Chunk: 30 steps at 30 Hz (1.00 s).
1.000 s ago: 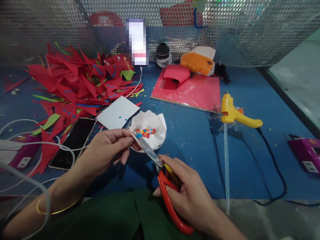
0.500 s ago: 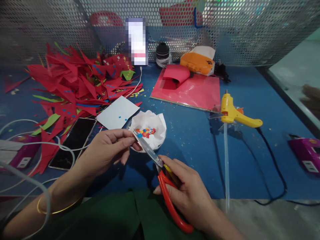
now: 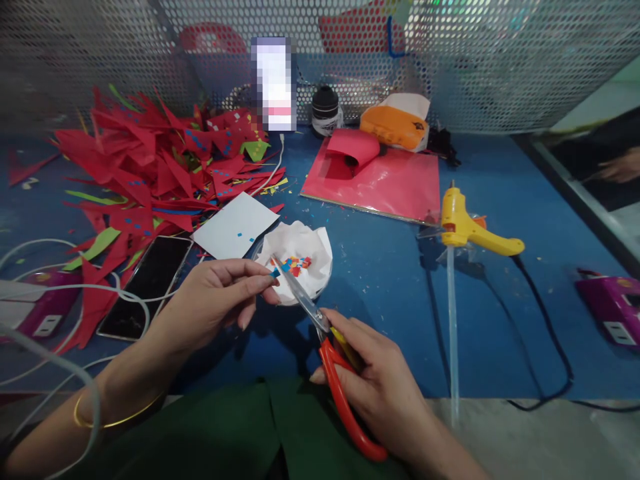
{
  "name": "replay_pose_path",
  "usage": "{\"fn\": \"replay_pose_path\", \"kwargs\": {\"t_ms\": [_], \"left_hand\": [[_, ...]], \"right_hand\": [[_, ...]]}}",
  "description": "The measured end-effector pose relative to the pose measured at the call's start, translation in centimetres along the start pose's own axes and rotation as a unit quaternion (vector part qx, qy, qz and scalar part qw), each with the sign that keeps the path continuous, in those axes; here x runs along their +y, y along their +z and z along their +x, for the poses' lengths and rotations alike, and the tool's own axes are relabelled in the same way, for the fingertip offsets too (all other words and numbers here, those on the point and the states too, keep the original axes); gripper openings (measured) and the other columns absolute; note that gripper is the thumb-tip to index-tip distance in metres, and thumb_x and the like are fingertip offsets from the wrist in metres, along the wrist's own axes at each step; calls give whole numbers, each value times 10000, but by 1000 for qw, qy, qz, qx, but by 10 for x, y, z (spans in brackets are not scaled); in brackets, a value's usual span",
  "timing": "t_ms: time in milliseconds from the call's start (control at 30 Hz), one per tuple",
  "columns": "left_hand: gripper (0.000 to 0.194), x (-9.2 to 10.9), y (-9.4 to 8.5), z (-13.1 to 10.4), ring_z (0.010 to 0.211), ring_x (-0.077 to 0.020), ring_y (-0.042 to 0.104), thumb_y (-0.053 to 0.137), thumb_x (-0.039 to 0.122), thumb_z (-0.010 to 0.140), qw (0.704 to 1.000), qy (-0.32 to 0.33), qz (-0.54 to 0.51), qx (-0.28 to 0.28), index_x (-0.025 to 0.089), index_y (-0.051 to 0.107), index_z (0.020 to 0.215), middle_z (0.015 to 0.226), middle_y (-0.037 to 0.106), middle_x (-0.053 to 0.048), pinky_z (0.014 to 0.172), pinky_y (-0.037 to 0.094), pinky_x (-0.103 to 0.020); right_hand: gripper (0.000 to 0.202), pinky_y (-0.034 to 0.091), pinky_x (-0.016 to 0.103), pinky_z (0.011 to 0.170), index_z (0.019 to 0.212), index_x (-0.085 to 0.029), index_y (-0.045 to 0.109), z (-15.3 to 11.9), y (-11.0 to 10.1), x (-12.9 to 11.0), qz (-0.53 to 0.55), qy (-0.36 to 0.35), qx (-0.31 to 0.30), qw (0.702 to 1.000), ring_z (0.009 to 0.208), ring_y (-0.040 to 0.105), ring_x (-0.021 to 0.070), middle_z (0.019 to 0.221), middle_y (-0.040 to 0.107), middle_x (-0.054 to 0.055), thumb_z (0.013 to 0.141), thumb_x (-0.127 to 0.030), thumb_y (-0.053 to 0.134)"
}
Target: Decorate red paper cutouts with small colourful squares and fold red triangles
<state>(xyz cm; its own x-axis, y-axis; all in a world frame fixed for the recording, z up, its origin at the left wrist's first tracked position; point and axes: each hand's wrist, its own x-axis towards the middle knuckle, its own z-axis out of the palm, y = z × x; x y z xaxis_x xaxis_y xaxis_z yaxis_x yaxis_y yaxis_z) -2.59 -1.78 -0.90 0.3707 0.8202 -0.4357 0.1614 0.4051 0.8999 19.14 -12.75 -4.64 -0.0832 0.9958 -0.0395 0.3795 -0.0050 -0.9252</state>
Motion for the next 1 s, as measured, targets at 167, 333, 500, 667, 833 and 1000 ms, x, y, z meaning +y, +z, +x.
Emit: {"fn": "replay_pose_path", "kwargs": {"t_ms": [167, 333, 500, 667, 833, 1000], "left_hand": [[191, 0, 1, 1, 379, -14, 500, 698, 312, 832, 1000, -2, -8, -1, 131, 686, 775, 736, 742, -27, 376, 274, -130], [199, 1, 2, 0, 364, -9, 488, 695, 311, 837, 1000, 4, -12, 8, 130, 682, 758, 733, 740, -29, 364, 253, -130], [182, 1, 1, 0, 364, -15, 492, 696, 310, 844, 999, 21, -12, 27, 132, 704, 807, 727, 731, -28, 360, 260, -133], [180, 0, 1, 0, 370, -22, 504, 702, 322, 841, 999, 23, -24, 32, 142, 706, 832, 759, 738, -29, 356, 268, -137], [155, -1, 1, -1, 364, -26, 505, 689, 304, 840, 999, 13, -30, 20, 149, 700, 840, 740, 737, -24, 353, 264, -137], [166, -2, 2, 0, 364, -28, 504, 680, 311, 843, 1000, 5, -24, 16, 146, 695, 845, 748, 743, -33, 360, 259, -142]], "right_hand": [[440, 589, 244, 688, 1206, -302, 713, 0, 0, -1, 6, 20, 5, 1000, 812, 706, 178, 989, 767, 26, 777, -382, 771], [483, 599, 248, 760, 1184, -251, 718, -1, -1, -3, 50, 34, 29, 998, 838, 725, 182, 1015, 767, 41, 725, -374, 804], [560, 587, 236, 808, 1233, -286, 676, -2, -3, -5, 30, 13, 8, 999, 920, 715, 180, 1090, 749, 30, 701, -371, 825], [546, 594, 226, 744, 1245, -297, 662, -3, -4, -8, 12, 11, -11, 1000, 865, 708, 170, 1093, 740, 34, 726, -387, 806], [519, 595, 242, 716, 1249, -290, 664, -2, -1, -7, -12, 17, -14, 1000, 837, 698, 176, 958, 743, 19, 743, -315, 776], [522, 587, 218, 670, 1287, -309, 641, -4, 1, -5, 12, 45, -32, 998, 810, 700, 153, 991, 727, 17, 782, -188, 689]]}}
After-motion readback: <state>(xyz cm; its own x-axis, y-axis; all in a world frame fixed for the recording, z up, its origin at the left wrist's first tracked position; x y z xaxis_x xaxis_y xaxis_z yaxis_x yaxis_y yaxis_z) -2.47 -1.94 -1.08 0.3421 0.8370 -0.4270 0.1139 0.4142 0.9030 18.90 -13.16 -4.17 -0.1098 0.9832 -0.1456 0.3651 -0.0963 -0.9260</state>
